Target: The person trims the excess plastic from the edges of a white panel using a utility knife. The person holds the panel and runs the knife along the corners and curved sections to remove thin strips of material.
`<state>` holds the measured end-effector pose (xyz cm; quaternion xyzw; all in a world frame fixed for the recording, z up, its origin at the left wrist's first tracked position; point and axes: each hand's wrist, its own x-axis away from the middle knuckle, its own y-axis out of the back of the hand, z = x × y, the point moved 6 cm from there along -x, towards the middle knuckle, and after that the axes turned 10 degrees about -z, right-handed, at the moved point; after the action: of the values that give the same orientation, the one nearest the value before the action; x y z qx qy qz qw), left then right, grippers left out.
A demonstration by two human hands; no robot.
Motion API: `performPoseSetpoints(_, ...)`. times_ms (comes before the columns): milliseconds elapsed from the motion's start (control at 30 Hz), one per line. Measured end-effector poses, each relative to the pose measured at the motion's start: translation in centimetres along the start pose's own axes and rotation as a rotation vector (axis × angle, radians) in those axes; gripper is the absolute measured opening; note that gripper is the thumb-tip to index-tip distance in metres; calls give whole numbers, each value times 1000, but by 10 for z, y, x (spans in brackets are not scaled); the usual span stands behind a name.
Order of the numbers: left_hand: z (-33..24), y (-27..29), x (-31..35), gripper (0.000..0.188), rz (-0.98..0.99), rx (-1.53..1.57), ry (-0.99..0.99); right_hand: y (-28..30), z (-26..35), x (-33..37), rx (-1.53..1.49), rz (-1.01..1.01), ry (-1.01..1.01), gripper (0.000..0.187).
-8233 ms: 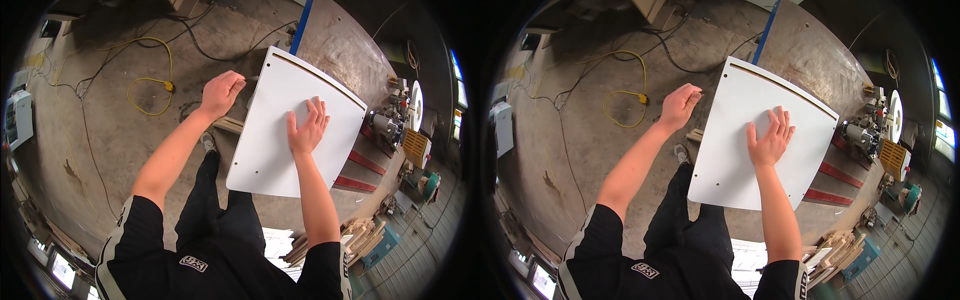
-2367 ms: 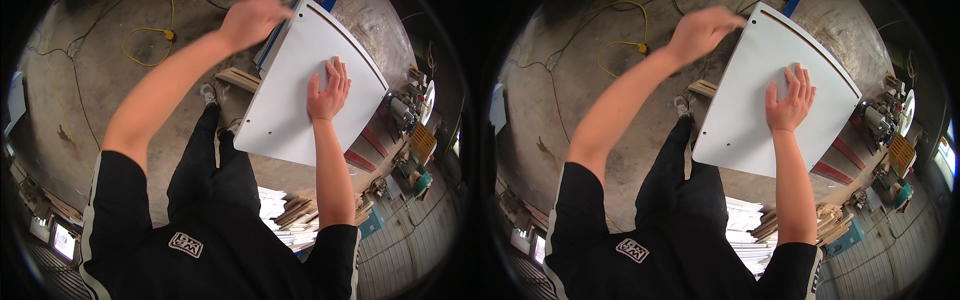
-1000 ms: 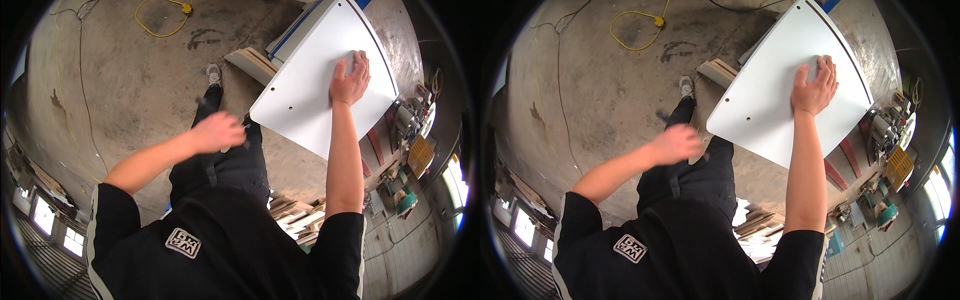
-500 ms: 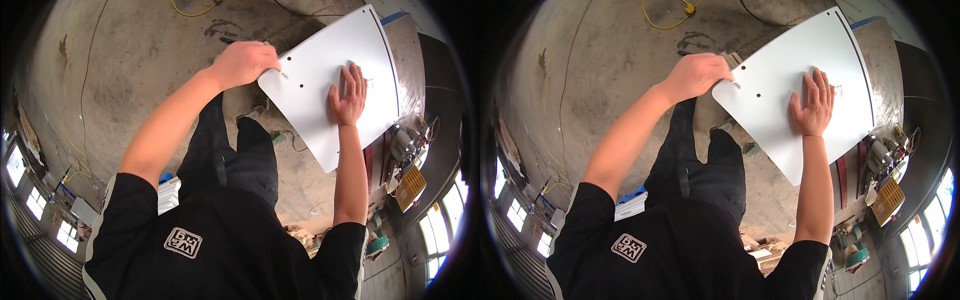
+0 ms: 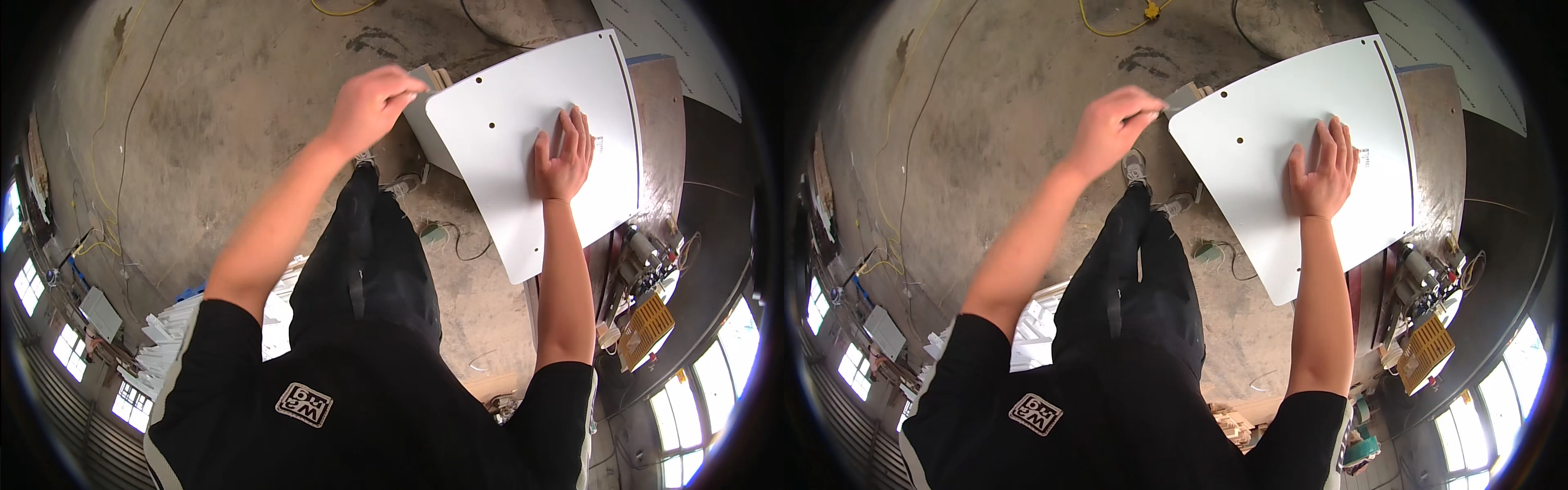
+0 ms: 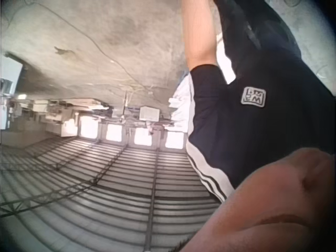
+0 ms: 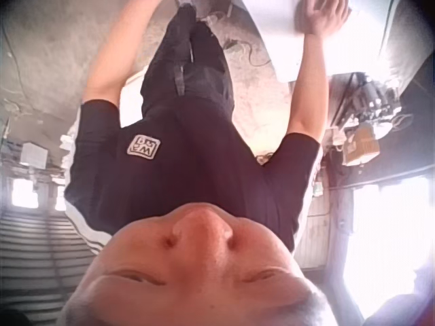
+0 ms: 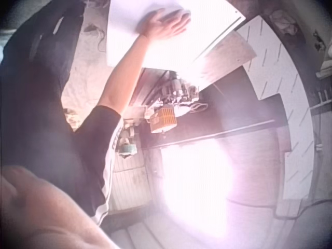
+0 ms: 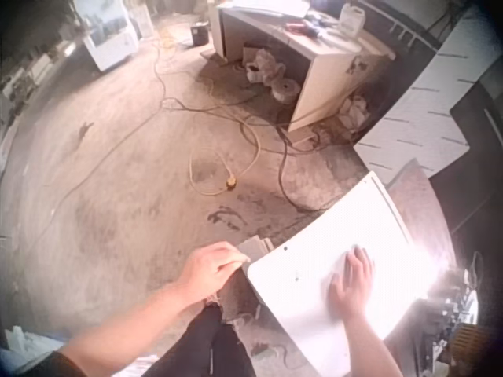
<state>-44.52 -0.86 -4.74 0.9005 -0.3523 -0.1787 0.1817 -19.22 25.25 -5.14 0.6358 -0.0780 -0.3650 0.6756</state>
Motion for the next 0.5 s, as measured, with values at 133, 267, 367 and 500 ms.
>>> performPoseSetpoints(133, -9, -19, -44, 15, 240, -105, -304, -2, 2, -3, -18, -7, 17, 55)
performPoseSetpoints(267, -10, -20, -22, 17, 224, -232, -399, -2, 3, -7, -25, -4, 12, 55)
performPoseSetpoints(367, -19, -17, 18, 20, 159, -308, -305, 1, 4, -3, -17, 7, -12, 55)
performPoseSetpoints(500, -23, -16, 50, 17, 57, 66, -9, 1, 5, -6, -11, 9, -9, 56)
